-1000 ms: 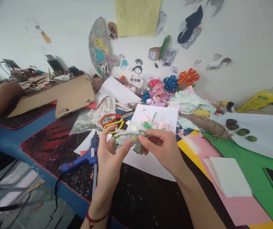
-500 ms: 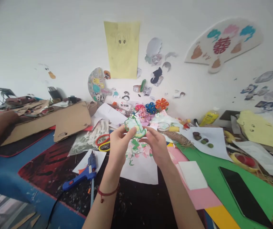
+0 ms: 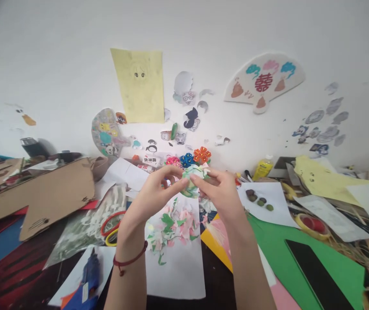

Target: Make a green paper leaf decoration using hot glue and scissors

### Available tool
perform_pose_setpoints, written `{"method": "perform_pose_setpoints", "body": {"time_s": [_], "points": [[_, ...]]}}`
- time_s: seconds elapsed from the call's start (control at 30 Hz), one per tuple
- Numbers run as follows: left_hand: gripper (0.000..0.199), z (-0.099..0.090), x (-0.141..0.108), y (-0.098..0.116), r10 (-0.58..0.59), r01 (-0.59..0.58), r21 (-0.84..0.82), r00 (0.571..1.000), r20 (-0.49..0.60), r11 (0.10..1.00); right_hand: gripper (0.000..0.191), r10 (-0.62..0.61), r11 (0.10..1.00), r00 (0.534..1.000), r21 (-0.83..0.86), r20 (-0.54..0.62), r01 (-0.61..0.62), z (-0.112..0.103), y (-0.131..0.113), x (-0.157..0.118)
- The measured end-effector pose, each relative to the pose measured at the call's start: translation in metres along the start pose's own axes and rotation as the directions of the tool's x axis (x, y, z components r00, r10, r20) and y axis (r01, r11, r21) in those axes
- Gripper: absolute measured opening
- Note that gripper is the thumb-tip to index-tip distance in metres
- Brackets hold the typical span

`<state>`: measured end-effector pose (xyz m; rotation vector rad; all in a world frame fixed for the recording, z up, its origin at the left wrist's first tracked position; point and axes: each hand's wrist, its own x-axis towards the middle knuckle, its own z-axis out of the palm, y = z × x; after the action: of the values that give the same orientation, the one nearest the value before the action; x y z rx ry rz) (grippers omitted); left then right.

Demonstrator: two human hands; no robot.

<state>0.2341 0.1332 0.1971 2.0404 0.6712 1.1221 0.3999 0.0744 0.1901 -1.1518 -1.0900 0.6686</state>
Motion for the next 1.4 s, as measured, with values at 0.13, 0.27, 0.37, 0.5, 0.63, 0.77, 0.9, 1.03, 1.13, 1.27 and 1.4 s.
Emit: {"method": "perform_pose_setpoints", "body": {"time_s": [0.13, 0.27, 0.37, 0.5, 0.63, 0.77, 0.9, 1.03, 1.13, 1.27, 1.4], "points": [[0.025, -0.001, 0.008, -0.01, -0.023, 0.023, -0.066, 1.0, -0.001, 0.998, 0.023, -0.085, 0.988, 0.979, 0.109, -0.184, 0.106, 0.006, 0.007, 0.008], [0.027, -0.002, 0.012, -0.01, -0.015, 0.024, -0.151, 0.998, 0.058, 0.988, 0.021, -0.098, 0.975, 0.96, 0.166, -0.262, 0.145, 0.016, 0.01, 0.007], [0.021, -0.003, 0.011, -0.01, -0.012, 0.014, -0.188, 1.0, 0.011, 0.982, 0.031, -0.04, 0.987, 0.979, 0.144, -0.198, 0.069, 0.015, 0.008, 0.002], [0.015, -0.005, 0.009, -0.008, 0.028, -0.031, -0.131, 0.999, -0.024, 0.991, 0.037, 0.005, 1.0, 1.0, 0.011, -0.015, -0.005, 0.008, 0.002, -0.001], [0.019, -0.003, 0.008, -0.006, -0.008, 0.005, -0.228, 1.0, -0.01, 0.974, 0.031, -0.079, 0.997, 0.997, -0.024, 0.025, 0.079, 0.009, -0.003, -0.004], [0.047, 0.0, 0.009, -0.007, -0.056, 0.046, -0.427, 0.998, -0.011, 0.903, 0.034, -0.119, 0.992, 0.992, 0.039, -0.033, 0.12, 0.015, -0.007, -0.008], [0.045, 0.001, 0.011, -0.008, -0.102, 0.046, -0.552, 0.992, -0.07, 0.833, 0.029, -0.126, 0.989, 0.987, 0.061, -0.097, 0.132, 0.018, -0.006, -0.009], [0.04, 0.001, 0.013, -0.01, -0.122, 0.053, -0.519, 0.987, -0.1, 0.853, 0.027, -0.172, 0.983, 0.978, 0.051, -0.122, 0.179, 0.016, 0.002, -0.004], [0.032, 0.0, 0.012, -0.012, -0.086, 0.018, -0.514, 0.991, -0.107, 0.858, 0.032, -0.179, 0.983, 0.976, 0.021, -0.122, 0.183, 0.013, 0.006, -0.002], [0.023, -0.004, 0.009, -0.011, -0.034, -0.029, -0.448, 0.991, -0.131, 0.894, 0.035, -0.114, 0.993, 0.991, -0.008, -0.074, 0.114, 0.012, 0.001, -0.003], [0.015, -0.006, 0.005, -0.008, 0.036, -0.078, -0.321, 0.99, -0.135, 0.944, 0.037, -0.069, 0.997, 0.996, -0.042, 0.051, 0.071, 0.012, -0.003, -0.004]]}}
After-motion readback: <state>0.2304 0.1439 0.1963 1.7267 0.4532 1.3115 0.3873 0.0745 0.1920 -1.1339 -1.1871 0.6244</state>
